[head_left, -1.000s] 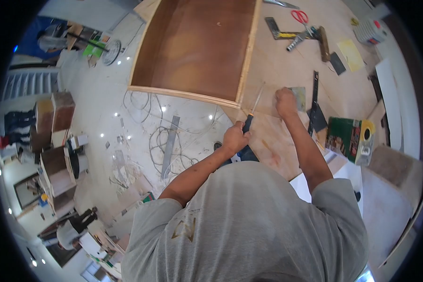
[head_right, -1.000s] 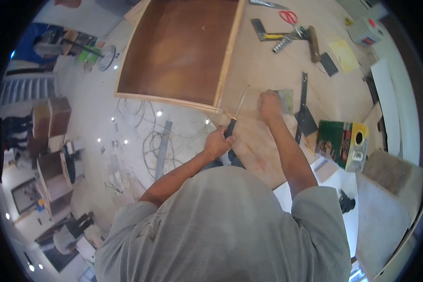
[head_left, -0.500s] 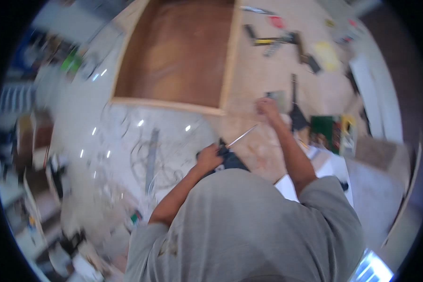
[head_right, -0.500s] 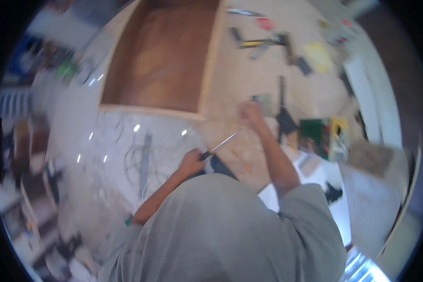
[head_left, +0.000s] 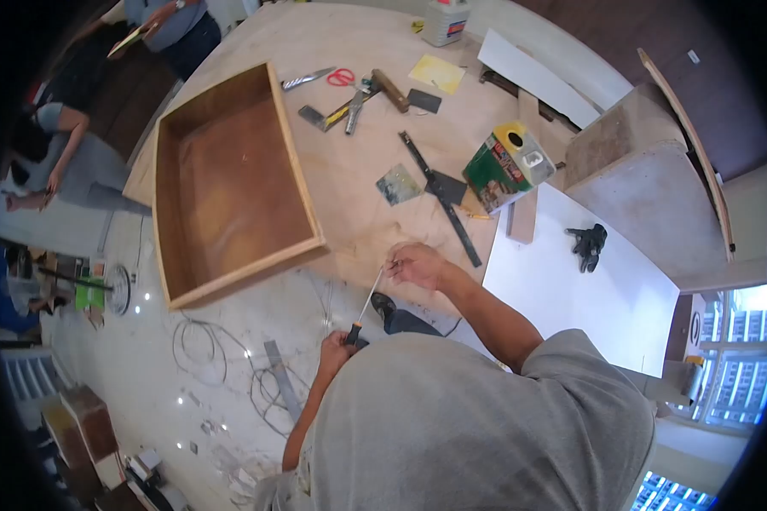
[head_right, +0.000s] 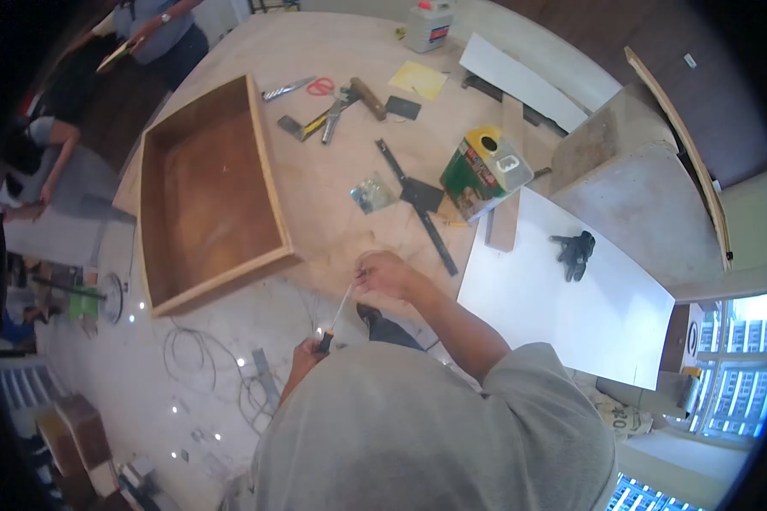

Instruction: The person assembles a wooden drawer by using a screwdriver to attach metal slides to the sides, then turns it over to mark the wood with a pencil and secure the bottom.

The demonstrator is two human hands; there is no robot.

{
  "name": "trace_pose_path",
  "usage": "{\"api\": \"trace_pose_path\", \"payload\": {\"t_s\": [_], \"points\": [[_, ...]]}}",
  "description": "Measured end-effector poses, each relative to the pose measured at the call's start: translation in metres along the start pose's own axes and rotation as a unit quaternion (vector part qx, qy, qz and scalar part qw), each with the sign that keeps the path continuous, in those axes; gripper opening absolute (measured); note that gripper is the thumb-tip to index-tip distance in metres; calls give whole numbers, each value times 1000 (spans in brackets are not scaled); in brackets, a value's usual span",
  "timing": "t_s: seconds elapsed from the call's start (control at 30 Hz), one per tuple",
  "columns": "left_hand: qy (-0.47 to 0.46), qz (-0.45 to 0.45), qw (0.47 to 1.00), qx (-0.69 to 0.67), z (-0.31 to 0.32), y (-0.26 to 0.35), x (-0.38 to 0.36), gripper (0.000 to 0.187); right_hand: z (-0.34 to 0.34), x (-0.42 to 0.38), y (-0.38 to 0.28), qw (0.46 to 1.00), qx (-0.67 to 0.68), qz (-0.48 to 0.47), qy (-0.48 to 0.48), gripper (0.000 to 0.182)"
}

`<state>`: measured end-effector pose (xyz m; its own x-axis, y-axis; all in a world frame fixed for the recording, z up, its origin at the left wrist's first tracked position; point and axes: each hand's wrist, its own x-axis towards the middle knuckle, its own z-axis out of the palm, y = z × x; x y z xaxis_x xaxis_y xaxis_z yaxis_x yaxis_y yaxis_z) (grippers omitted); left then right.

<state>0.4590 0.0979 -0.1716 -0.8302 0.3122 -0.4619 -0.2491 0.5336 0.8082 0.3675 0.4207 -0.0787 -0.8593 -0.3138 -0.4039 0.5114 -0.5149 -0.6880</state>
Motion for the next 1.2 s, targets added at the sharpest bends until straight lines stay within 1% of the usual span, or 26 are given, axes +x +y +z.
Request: {"api": "trace_pose_path", "payload": {"t_s": [0.03, 0.1, 0.13, 0.17, 0.23, 0.33, 0.43, 0.53, 0.63, 0.67, 0.77, 0.87, 0.97, 1.07, 1.13, 1.17, 1.2], "points": [[-4, 47, 993, 112, -3, -4, 1, 31, 1, -13, 9, 999, -31, -17, 8, 10], [-45, -14, 989, 139, -17, 30, -13, 33, -10, -22, 24, 996, -29, 52, 59, 11], [-9, -12, 998, 56, -16, 29, -22, 33, -1, -33, 26, 989, -116, 41, 87, 13], [41, 11, 998, 50, -8, 11, -23, 33, 10, -41, 28, 983, -148, 41, 100, 14], [51, -18, 994, -98, -16, 15, -48, 29, 2, -48, 48, 991, -57, 89, 82, 14], [60, -94, 965, -239, -18, -1, -75, 25, 22, -52, 62, 988, -77, 114, 75, 13], [126, -59, 966, -218, -5, -43, -97, 23, 51, -48, 69, 988, -79, 120, 48, 12], [158, -90, 943, -278, -5, -61, -127, 26, 78, -27, 73, 986, -98, 133, 25, 12], [172, -97, 859, -472, 0, -86, -149, 31, 98, -1, 85, 981, -118, 155, 17, 11], [177, -74, 831, -523, -7, -80, -162, 33, 104, 7, 89, 979, -110, 168, 17, 11], [219, -30, 813, -539, -10, -86, -182, 27, 115, 29, 102, 974, -94, 205, 17, 12], [232, -20, 809, -540, -9, -99, -186, 25, 114, 44, 114, 968, -100, 230, 12, 13], [260, -94, 781, -560, -13, -93, -195, 21, 112, 50, 120, 960, -123, 250, 12, 12], [292, -104, 777, -548, -14, -91, -196, 17, 110, 51, 124, 953, -147, 263, 34, 10], [291, -115, 778, -546, -14, -90, -194, 16, 102, 47, 125, 950, -152, 266, 52, 8], [286, -119, 781, -543, -15, -88, -191, 16, 99, 44, 125, 951, -153, 264, 47, 8], [284, -132, 791, -525, -17, -85, -190, 17, 96, 41, 126, 953, -152, 257, 45, 8]]}}
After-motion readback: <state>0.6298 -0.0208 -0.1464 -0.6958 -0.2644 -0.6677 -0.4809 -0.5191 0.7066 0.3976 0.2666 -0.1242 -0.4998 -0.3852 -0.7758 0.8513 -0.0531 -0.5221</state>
